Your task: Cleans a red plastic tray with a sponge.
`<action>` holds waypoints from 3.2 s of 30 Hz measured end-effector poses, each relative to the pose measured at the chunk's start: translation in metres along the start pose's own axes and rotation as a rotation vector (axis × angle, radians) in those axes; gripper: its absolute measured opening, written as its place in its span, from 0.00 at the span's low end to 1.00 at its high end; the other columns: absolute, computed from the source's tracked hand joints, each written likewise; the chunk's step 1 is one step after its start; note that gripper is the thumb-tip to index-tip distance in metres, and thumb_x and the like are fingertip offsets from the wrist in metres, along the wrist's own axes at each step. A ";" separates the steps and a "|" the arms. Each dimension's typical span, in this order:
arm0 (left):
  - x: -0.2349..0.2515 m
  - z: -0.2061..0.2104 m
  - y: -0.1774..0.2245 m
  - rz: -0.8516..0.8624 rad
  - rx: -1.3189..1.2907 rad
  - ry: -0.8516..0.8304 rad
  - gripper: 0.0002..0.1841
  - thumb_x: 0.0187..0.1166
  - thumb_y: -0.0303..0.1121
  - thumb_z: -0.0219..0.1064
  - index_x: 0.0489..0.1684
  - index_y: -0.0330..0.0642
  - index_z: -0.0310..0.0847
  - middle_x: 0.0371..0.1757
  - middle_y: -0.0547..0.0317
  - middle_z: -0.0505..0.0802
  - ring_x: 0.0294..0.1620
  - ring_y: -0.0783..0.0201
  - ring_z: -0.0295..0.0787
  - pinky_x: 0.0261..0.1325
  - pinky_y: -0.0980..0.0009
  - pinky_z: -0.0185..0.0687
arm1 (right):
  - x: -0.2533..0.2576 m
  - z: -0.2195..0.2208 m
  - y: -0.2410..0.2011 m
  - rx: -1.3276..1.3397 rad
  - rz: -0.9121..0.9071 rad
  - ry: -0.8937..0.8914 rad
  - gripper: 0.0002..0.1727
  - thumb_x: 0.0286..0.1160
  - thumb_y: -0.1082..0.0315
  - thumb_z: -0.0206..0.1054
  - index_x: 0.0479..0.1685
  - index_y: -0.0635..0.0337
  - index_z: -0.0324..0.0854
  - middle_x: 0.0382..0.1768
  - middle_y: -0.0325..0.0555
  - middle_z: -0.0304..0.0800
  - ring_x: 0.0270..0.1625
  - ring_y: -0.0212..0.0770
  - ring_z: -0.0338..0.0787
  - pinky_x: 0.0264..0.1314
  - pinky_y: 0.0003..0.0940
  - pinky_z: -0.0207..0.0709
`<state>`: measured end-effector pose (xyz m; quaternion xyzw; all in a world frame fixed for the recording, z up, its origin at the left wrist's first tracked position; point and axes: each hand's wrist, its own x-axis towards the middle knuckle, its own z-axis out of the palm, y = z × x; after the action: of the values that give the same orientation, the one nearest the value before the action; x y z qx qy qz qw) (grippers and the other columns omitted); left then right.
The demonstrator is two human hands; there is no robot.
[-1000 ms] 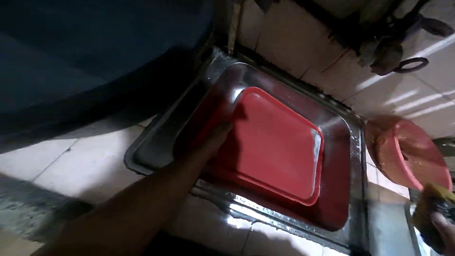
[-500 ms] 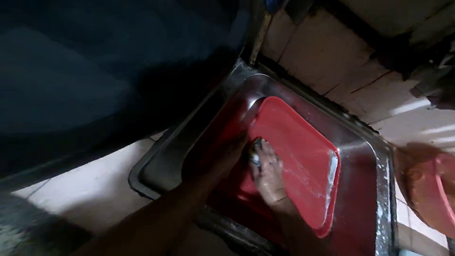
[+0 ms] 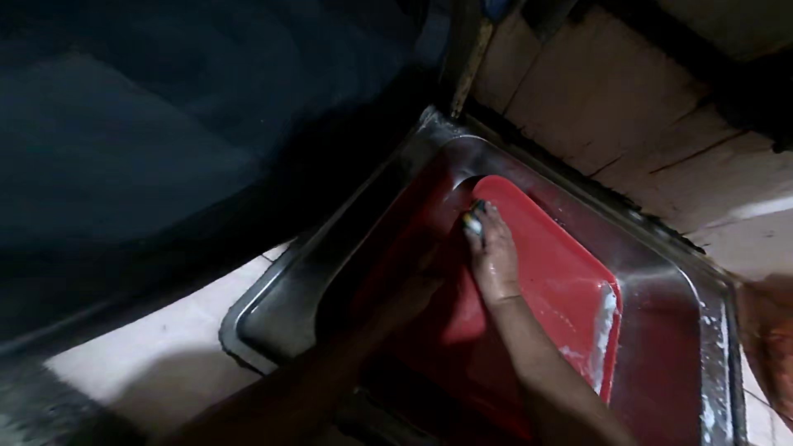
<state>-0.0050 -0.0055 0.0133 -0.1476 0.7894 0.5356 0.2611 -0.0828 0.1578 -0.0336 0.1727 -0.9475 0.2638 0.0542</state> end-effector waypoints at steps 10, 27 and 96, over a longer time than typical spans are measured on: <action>-0.009 -0.005 0.024 -0.023 0.526 -0.155 0.23 0.94 0.35 0.51 0.85 0.39 0.69 0.78 0.40 0.81 0.80 0.46 0.75 0.83 0.52 0.66 | -0.006 -0.035 0.065 -0.188 0.422 0.111 0.26 0.85 0.59 0.64 0.75 0.66 0.78 0.71 0.73 0.79 0.76 0.73 0.77 0.79 0.68 0.66; 0.003 0.004 -0.016 0.080 0.435 -0.010 0.22 0.93 0.34 0.55 0.85 0.47 0.71 0.89 0.53 0.70 0.83 0.51 0.73 0.80 0.51 0.70 | -0.061 -0.119 0.227 -0.454 0.881 -0.283 0.25 0.88 0.56 0.62 0.75 0.64 0.77 0.71 0.71 0.81 0.77 0.73 0.76 0.77 0.70 0.68; -0.014 -0.003 0.004 0.100 0.091 0.084 0.26 0.98 0.41 0.39 0.91 0.47 0.60 0.85 0.52 0.76 0.84 0.60 0.72 0.85 0.59 0.65 | -0.163 -0.029 0.004 -0.127 -0.301 -0.088 0.11 0.72 0.60 0.71 0.45 0.51 0.96 0.51 0.50 0.97 0.55 0.55 0.93 0.61 0.52 0.84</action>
<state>0.0033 -0.0072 0.0255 -0.1182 0.8295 0.5050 0.2070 0.0679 0.2248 -0.0428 0.3203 -0.9271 0.1843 0.0624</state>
